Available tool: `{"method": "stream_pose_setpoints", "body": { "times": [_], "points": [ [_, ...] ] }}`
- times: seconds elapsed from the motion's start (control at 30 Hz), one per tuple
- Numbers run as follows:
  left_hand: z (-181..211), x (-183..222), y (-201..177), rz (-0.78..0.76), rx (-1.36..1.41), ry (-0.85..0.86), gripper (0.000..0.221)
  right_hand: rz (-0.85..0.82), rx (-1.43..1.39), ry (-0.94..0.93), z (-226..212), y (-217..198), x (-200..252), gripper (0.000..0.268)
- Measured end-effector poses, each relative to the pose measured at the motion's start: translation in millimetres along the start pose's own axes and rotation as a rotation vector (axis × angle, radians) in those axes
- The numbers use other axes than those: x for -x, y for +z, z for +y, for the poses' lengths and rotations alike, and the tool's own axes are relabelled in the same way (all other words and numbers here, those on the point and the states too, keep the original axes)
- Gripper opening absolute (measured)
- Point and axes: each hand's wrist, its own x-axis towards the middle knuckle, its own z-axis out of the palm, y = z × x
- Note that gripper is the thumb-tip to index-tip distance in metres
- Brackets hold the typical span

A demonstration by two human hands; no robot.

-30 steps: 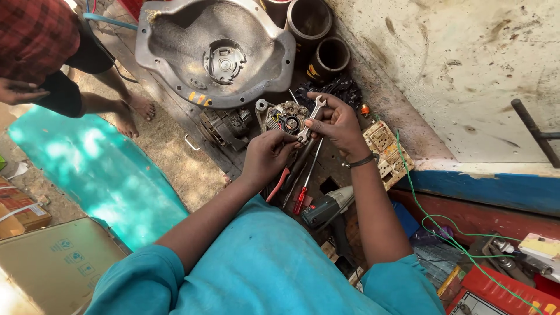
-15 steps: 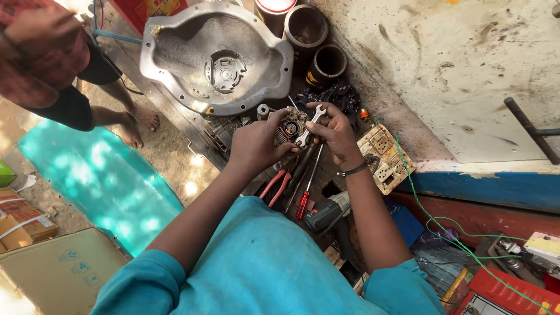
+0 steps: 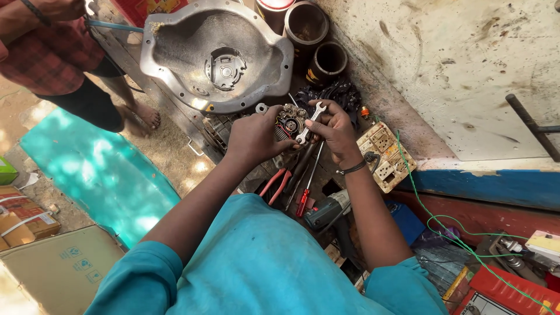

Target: The recorder is repairing an automotive alternator on a workbench.

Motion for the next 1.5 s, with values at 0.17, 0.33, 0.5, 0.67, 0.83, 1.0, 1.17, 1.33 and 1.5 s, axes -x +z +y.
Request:
{"method": "stream_pose_setpoints", "body": {
  "times": [0.17,0.33,0.5,0.67,0.83,1.0,1.17,1.33,1.5],
  "points": [
    [-5.8,3.4,10.8,0.073,0.023,0.024,0.083,0.083,-0.053,-0.060,3.5,3.6,3.6,0.053],
    [-1.5,7.3,16.2,0.032,0.018,-0.090,0.084,0.204,-0.142,-0.100,22.1,-1.8,14.0,0.043],
    [-4.4,9.5,31.1,0.196,0.052,-0.029,0.080,0.380,-0.163,-0.064,25.8,-7.8,47.4,0.019],
    [2.9,13.6,30.5,0.161,0.063,-0.099,0.077,0.424,-0.025,-0.166,41.6,0.8,86.8,0.012],
    [9.0,16.6,29.0,0.215,0.097,-0.105,0.079,0.554,0.457,-0.187,33.9,36.8,121.6,0.011],
    [6.1,17.8,34.9,0.222,0.086,-0.103,0.075,0.186,0.923,-0.579,16.3,71.4,130.2,0.015],
    [1.4,18.6,41.1,0.256,0.110,-0.078,0.074,-0.143,1.211,-0.733,-13.2,72.1,92.3,0.024],
    [-13.2,20.2,61.9,0.324,0.129,-0.050,0.076,-0.496,1.441,-0.638,-46.5,69.5,52.3,0.016],
    [-34.9,21.4,91.6,0.318,0.172,-0.029,0.051,-0.717,1.318,-0.564,-69.0,74.7,-2.2,0.037]
  ]
}}
